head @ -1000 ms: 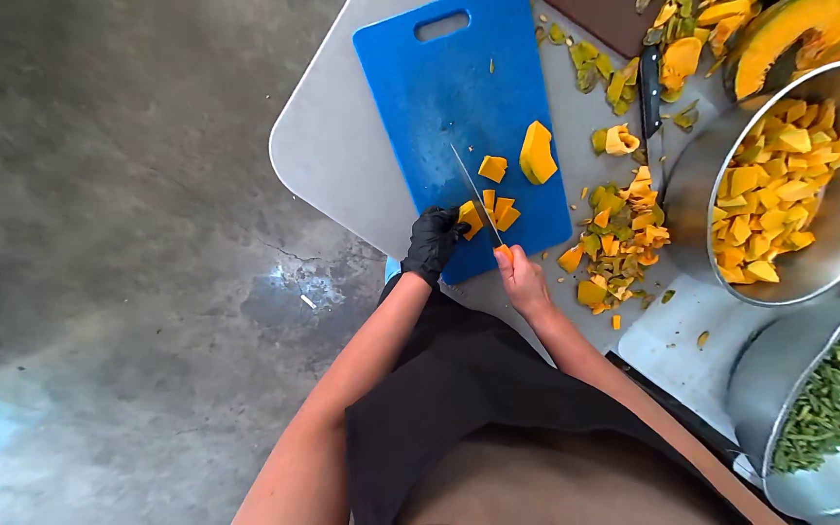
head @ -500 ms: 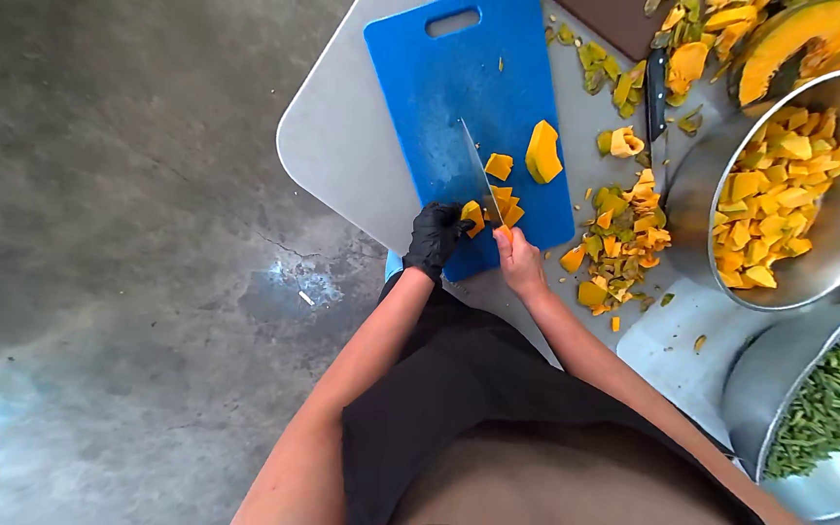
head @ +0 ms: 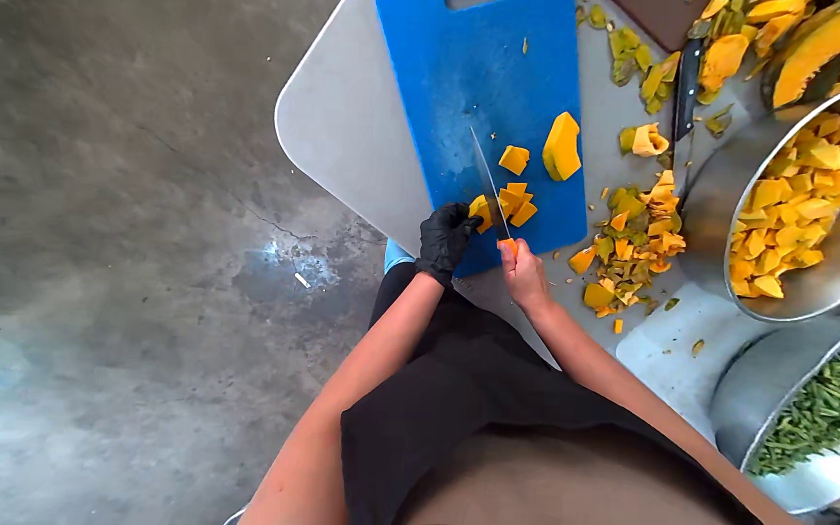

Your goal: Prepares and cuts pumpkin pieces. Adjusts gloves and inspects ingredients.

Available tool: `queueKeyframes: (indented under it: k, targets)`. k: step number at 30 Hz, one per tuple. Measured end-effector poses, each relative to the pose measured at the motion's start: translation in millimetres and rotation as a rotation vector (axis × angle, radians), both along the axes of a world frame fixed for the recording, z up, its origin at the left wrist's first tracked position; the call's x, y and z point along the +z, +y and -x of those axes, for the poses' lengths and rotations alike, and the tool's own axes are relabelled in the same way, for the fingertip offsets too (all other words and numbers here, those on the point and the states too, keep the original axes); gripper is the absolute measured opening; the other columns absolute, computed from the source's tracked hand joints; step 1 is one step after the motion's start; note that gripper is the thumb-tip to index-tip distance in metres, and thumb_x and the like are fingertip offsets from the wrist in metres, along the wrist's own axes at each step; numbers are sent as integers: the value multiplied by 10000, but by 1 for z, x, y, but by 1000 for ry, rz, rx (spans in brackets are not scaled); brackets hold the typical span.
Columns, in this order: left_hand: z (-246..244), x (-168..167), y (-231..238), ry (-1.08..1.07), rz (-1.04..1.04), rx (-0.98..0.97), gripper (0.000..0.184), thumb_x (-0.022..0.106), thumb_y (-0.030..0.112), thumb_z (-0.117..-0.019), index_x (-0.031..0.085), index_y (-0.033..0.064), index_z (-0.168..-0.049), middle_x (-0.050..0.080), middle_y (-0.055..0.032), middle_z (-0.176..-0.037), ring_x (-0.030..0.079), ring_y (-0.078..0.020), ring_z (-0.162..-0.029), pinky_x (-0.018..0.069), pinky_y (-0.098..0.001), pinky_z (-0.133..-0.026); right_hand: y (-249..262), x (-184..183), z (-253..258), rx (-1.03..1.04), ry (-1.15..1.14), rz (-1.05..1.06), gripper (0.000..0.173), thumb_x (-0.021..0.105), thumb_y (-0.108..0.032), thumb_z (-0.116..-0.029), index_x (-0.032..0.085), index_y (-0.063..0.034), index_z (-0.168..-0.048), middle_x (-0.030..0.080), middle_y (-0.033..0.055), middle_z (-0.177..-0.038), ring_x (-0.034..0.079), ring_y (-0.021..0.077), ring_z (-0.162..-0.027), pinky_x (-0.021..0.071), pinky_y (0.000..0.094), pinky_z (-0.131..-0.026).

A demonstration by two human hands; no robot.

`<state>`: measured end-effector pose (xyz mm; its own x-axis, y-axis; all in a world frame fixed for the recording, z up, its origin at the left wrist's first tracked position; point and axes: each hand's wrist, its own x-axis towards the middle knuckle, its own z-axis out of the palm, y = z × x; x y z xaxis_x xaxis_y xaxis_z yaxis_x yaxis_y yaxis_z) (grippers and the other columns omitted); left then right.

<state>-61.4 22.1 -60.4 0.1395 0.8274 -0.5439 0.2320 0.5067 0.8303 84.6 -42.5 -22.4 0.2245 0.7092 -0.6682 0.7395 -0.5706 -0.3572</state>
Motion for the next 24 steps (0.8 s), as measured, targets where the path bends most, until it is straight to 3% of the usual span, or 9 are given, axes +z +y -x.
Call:
queueKeyframes:
  k: [2, 5, 10, 13, 24]
  targets:
    - [0, -1, 1, -1, -24, -3, 221, 717, 78, -930, 692, -63, -1098, 716, -170, -1012, 693, -185, -896, 568, -356, -857, 10, -8, 8, 5, -47, 22, 467, 432, -320, -1118, 561, 114, -1235, 682, 298, -933, 705, 467, -895, 551, 606, -804]
    - [-1, 1, 1, 23, -37, -14, 219, 723, 79, -922, 684, -59, -1088, 713, -161, -989, 684, -179, -875, 562, -350, -839, 17, -14, 11, 38, -80, -43, 486, 417, -362, -1119, 562, 94, -1202, 685, 293, -934, 710, 480, -910, 556, 618, -766]
    - [-2, 13, 23, 68, -47, -147, 221, 694, 54, -938, 688, -73, -1118, 705, -208, -1059, 687, -263, -972, 543, -431, -919, 13, -2, -4, -37, 12, -122, 493, 387, -371, -1124, 577, 76, -1205, 648, 243, -826, 674, 415, -758, 537, 579, -710]
    - [-2, 15, 33, 74, -40, -201, 202, 686, 33, -935, 689, -70, -1108, 704, -207, -1051, 685, -271, -970, 541, -433, -913, 8, 13, -3, -30, 4, -159, 462, 397, -349, -1124, 579, 73, -1165, 626, 205, -776, 658, 360, -708, 534, 534, -684]
    - [0, 2, 23, -44, -26, -56, 213, 709, 17, -917, 704, -75, -1110, 716, -190, -1079, 695, -204, -966, 558, -357, -904, 9, 13, 22, -126, -11, 25, 435, 384, -320, -1129, 561, 72, -1192, 648, 220, -847, 681, 364, -798, 545, 518, -759]
